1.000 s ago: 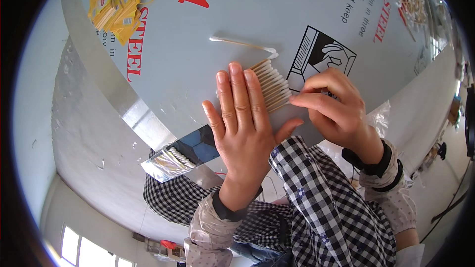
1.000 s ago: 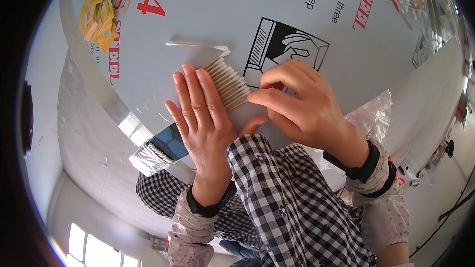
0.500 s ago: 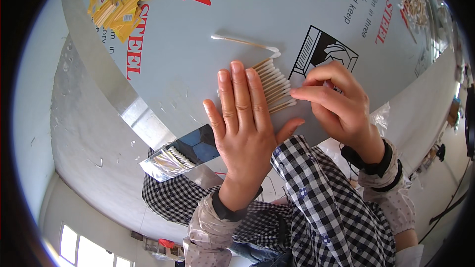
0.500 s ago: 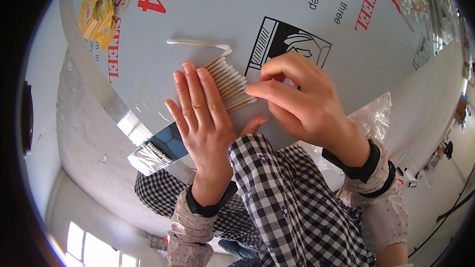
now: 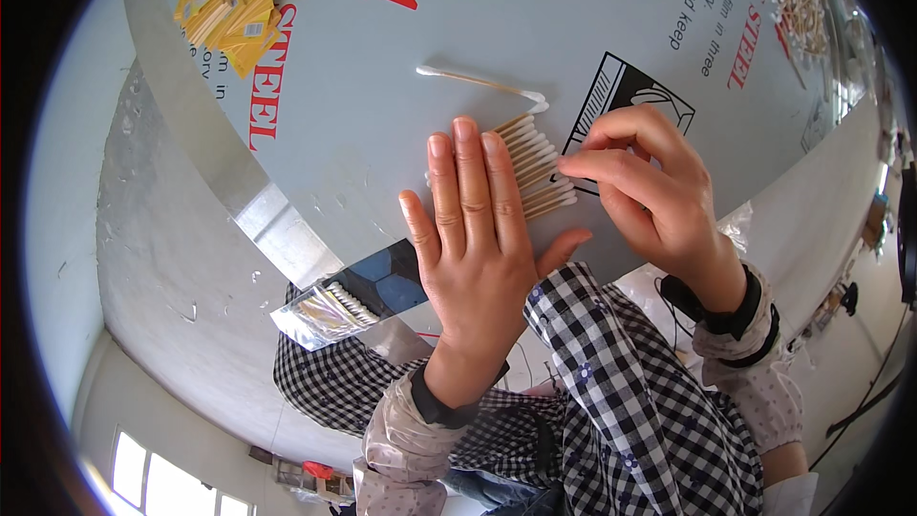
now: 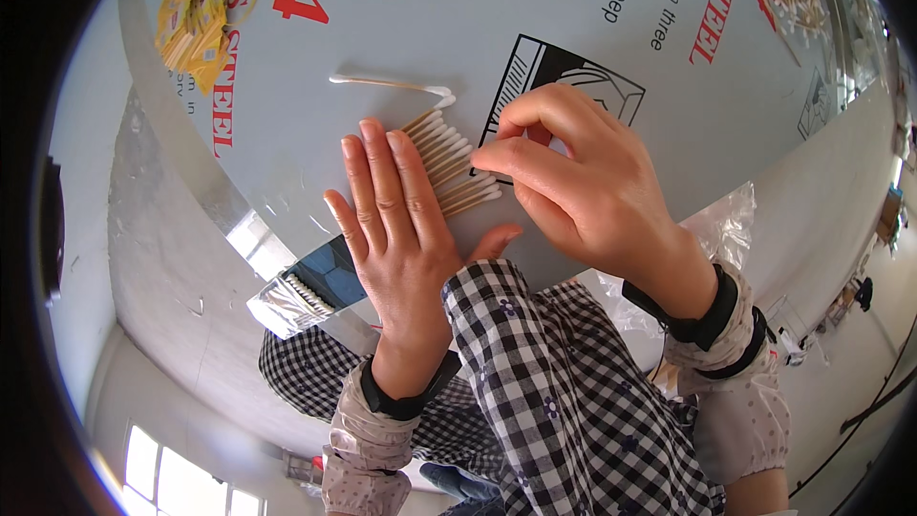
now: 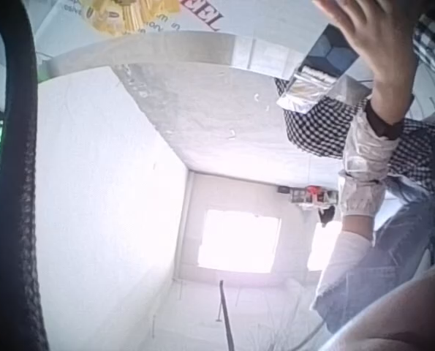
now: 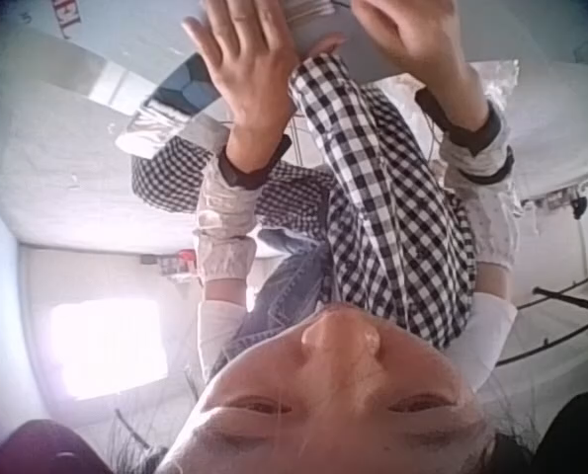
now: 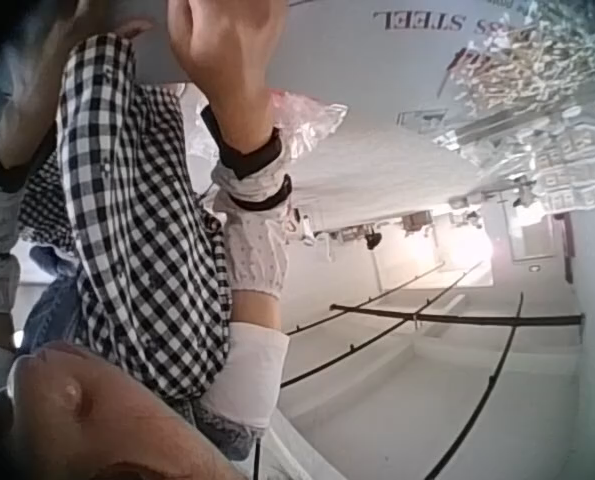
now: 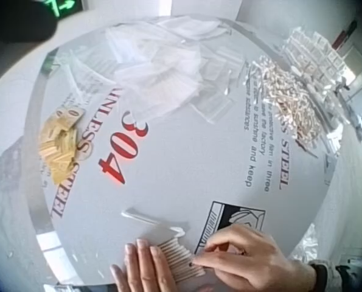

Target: Manually organizing and packaging cotton swabs into small retail containers.

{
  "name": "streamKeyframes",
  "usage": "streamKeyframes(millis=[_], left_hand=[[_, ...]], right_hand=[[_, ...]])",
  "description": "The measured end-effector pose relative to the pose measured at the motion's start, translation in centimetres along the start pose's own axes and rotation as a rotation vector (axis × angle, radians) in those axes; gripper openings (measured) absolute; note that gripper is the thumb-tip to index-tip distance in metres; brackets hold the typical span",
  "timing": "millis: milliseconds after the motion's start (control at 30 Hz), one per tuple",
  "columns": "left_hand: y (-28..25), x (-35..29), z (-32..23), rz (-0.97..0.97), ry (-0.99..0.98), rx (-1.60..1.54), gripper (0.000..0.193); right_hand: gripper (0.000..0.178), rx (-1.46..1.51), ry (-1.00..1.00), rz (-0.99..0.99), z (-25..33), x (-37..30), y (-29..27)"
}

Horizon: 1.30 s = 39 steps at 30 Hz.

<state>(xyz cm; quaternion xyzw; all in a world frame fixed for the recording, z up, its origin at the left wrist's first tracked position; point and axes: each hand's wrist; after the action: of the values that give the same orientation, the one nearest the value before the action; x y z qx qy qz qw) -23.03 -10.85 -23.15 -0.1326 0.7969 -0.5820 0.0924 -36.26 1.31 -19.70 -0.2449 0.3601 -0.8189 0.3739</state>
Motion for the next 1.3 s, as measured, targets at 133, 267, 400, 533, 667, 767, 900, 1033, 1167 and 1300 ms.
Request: streamKeyframes(millis=[133,267,400,533,667,767,900,1033,1167,1300], left_hand=[[-0.1,0.0,0.2,0.014,0.033,0.087,0.104],[0.0,0.0,0.4,0.006,0.065,0.172,0.113],[0.0,0.1,0.3,0.002,0.065,0.173,0.112],[-0.1,0.1,0.3,0.013,0.062,0.176,0.112],[-0.1,0.1,0.3,0.015,0.062,0.171,0.111],[-0.1,0.2,0.1,0.009,0.058,0.153,0.111],[-0.1,0.1,0.3,0.008,0.055,0.156,0.11],[0.0,0.0,0.0,-0.009,-0.004,-0.008,0.093],[0.2,-0.1,0.0,-0.019,-0.003,-0.013,0.093],[0.0,0.0,0.1,0.013,0.043,0.126,0.108]], right_hand=[[0.029,0.01,-0.015,0.024,-0.2,-0.1,0.0],[0.028,0.047,0.014,-0.018,0.1,0.4,0.3],[0.027,-0.005,-0.016,-0.038,0.0,0.8,0.4],[0.028,-0.018,-0.035,-0.022,-0.3,0.7,0.3],[0.029,0.029,0.005,-0.023,0.0,0.9,0.3],[0.029,0.027,0.037,-0.04,0.0,1.1,0.3],[0.036,0.029,0.042,0.043,0.1,1.2,0.3],[0.036,0.002,0.013,0.072,-0.1,1.4,0.0],[0.035,-0.004,0.009,0.05,0.1,1.7,0.2],[0.035,-0.025,0.001,0.044,0.2,2.0,0.4]])
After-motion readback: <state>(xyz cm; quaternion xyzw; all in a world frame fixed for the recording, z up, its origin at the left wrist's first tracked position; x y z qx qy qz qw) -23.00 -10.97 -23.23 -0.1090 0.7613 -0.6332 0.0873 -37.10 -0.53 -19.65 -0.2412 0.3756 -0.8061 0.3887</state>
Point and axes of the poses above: each hand's wrist, its own x-axis towards the middle knuckle, its own y-axis out of the palm, z = x × y, and after that the axes turned 5 degrees about -x, right-handed
